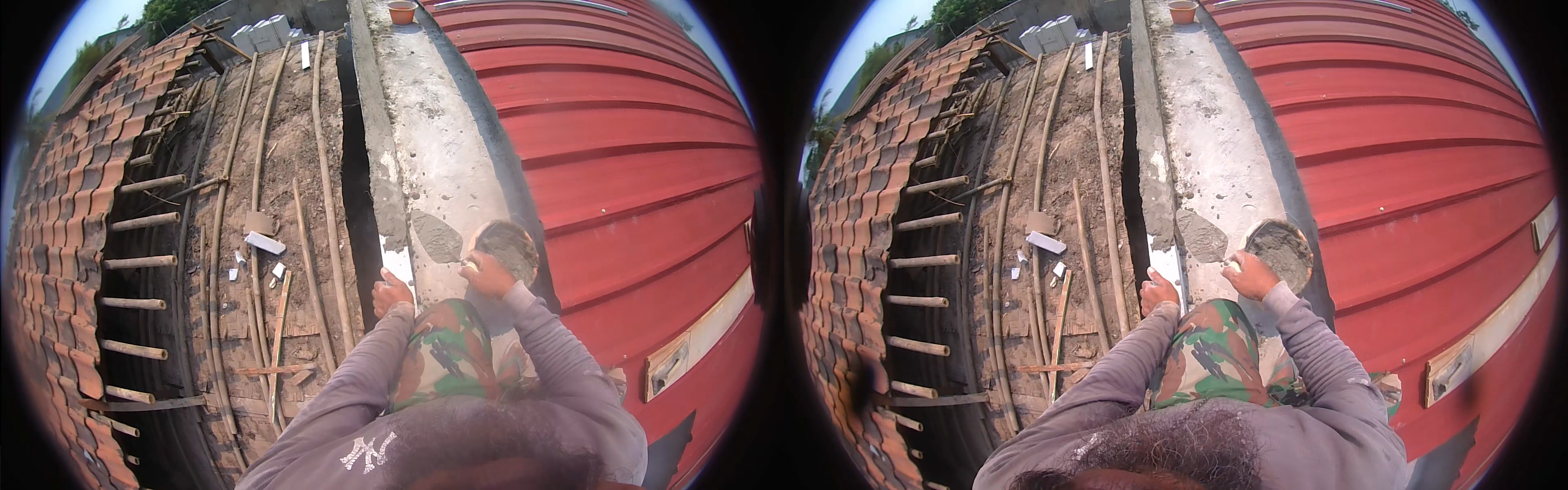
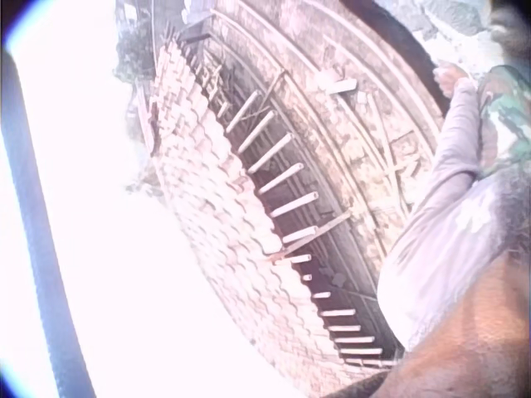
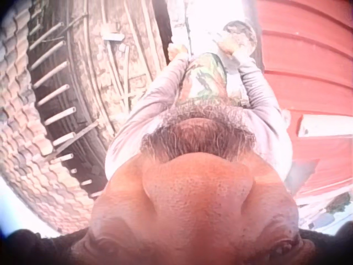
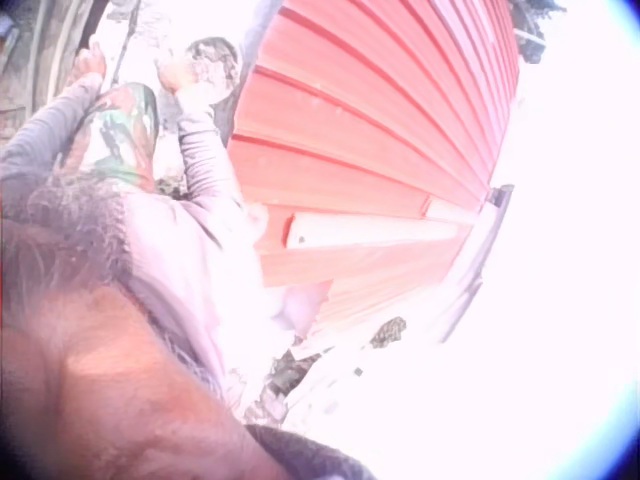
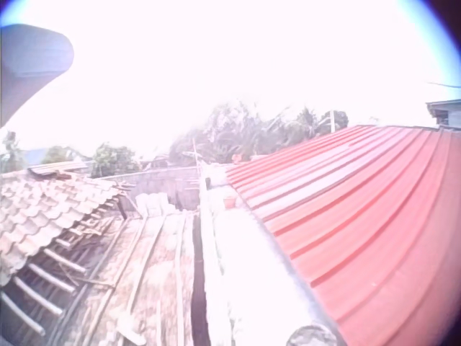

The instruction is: The person applies mortar to a roof edge using a trowel and a small bucket of wet cement.

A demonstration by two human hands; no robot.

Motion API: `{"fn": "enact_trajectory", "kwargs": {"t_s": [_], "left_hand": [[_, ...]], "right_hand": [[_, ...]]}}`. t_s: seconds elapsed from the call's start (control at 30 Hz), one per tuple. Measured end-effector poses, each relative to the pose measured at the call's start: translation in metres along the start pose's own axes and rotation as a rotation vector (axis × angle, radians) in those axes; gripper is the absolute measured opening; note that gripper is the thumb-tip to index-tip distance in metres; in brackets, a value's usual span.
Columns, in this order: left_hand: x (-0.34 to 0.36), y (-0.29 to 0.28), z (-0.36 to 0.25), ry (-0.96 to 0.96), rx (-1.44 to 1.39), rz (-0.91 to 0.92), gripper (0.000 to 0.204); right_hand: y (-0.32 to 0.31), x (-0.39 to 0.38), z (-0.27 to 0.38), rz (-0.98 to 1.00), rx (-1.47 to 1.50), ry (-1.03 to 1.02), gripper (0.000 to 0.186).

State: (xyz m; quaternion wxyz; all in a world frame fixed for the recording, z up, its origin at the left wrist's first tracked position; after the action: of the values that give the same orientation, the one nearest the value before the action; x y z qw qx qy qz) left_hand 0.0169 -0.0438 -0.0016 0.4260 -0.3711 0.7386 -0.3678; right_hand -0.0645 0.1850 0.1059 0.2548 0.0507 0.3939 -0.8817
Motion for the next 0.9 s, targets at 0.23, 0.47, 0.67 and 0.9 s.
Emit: {"fn": "enact_trajectory", "kwargs": {"t_s": [0.23, 0.47, 0.67, 0.9], "left_hand": [[0.004, 0.004, 0.005, -0.009, -0.018, 0.025, 0.076], [0.003, 0.006, 0.008, 0.02, -0.077, 0.128, 0.08], [0.002, 0.008, 0.046, 0.059, -0.068, 0.26, 0.088], [-0.028, -0.018, 0.035, 0.057, 0.007, 0.186, 0.086]], "right_hand": [[-0.075, -0.121, -0.073, -0.088, 0.14, 0.374, 0.047], [-0.056, -0.132, -0.181, -0.142, -0.231, 0.454, 0.043], [-0.09, -0.09, -0.13, -0.002, -0.592, 0.538, 0.04], [-0.068, -0.026, -0.136, 0.04, -0.681, 0.528, 0.032]]}}
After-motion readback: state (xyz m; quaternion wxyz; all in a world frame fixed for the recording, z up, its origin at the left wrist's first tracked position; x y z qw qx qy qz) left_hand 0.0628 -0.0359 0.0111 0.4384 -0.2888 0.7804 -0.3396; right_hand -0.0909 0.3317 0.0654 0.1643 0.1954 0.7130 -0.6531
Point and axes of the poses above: each hand's wrist, its own x-axis towards the middle knuckle, its own y-axis out of the palm, z = x × y, the point moved 3 cm from there along x, towards the middle knuckle, and after that the axes turned 4 degrees about x, right-handed, at the moved point
